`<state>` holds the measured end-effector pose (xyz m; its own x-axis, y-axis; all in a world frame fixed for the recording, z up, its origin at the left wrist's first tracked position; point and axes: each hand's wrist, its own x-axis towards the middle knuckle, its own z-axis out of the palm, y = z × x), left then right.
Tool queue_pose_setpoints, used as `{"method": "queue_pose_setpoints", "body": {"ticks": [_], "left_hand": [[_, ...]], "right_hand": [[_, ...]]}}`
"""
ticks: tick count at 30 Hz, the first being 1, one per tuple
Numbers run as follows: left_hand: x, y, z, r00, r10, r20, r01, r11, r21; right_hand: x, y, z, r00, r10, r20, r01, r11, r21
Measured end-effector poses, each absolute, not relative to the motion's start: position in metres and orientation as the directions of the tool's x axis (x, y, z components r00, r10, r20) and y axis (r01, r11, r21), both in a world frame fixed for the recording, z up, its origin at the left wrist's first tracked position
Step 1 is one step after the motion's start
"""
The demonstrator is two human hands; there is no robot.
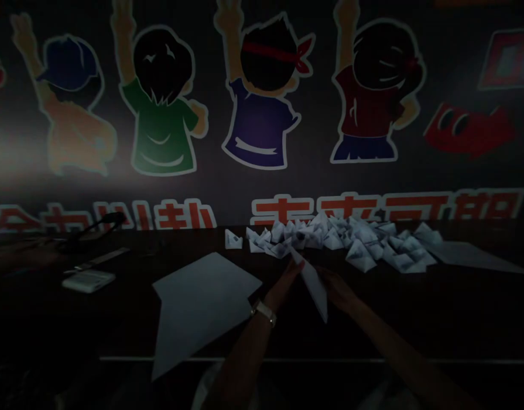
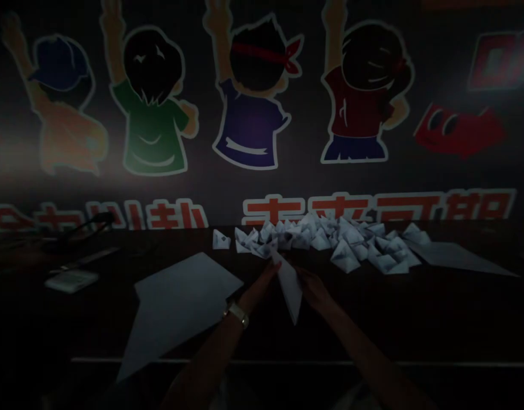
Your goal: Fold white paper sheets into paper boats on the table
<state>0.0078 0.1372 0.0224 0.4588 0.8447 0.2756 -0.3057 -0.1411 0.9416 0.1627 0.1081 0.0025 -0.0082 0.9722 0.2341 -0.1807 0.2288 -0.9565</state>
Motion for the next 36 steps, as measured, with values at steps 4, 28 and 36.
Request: {"method": "queue_pose_setpoints", "body": {"ticks": [4,28,36], "left_hand": [[0.008,0.128,0.022,0.633,0.73,0.256,-0.379,0.004,0.925],[0.011,0.139,0.018,0.419,0.818,0.394,-0.365,-0.245,0.898],[0.011,0.142,0.015,0.409,0.834,0.37,-0.391,-0.206,0.897]], "right_hand": [[0.164,0.105,0.002,0.051,0.973,0.225,-0.192,0.23,-0.954],[0.149,0.095,0.014,-0.049,0.894,0.446,0.252,0.443,-0.86],[0.147,0.084,0.022,-0.09,0.911,0.402,0.174,0.412,-0.894]]}}
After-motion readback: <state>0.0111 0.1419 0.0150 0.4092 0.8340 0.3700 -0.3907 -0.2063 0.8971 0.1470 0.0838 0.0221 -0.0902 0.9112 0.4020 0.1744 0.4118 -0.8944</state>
